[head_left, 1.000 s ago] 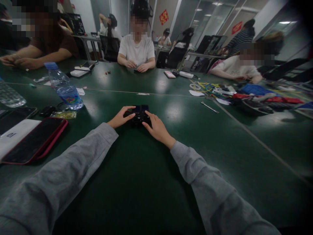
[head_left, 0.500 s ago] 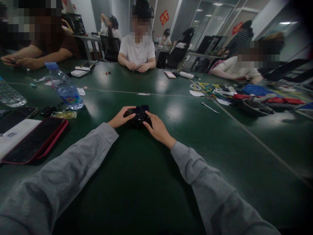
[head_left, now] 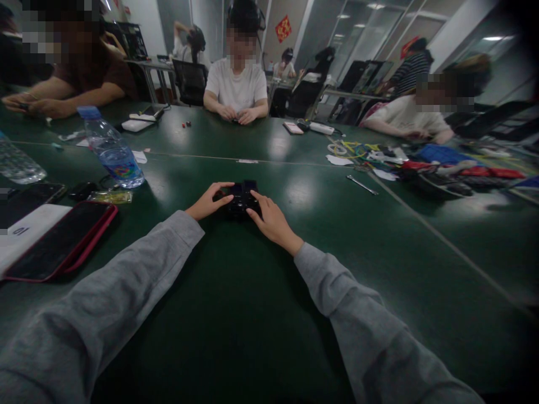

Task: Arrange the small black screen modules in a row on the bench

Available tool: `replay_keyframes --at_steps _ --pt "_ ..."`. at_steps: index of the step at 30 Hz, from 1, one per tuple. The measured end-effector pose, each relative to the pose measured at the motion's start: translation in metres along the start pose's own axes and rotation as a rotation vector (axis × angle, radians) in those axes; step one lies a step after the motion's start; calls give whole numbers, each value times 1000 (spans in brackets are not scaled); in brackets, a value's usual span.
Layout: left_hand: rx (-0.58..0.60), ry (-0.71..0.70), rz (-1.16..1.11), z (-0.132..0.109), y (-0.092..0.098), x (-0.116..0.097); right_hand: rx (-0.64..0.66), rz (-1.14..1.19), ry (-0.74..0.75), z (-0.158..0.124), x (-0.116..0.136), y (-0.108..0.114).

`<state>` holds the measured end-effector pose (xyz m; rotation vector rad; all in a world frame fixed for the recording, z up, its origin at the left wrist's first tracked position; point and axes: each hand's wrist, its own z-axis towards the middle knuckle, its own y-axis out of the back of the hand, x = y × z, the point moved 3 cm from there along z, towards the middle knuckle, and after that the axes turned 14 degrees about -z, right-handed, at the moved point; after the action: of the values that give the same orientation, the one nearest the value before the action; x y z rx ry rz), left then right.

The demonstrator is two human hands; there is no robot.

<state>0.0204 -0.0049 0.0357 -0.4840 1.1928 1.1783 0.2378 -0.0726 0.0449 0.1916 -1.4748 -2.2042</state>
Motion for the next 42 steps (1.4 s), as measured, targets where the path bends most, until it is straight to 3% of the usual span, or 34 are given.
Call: replay_keyframes --at_steps 22,42 --pt "8 47 -10 -1 0 -2 24 6 -12 0 1 1" --pt "8 8 -17 0 0 -2 5 1 -1 0 0 1"
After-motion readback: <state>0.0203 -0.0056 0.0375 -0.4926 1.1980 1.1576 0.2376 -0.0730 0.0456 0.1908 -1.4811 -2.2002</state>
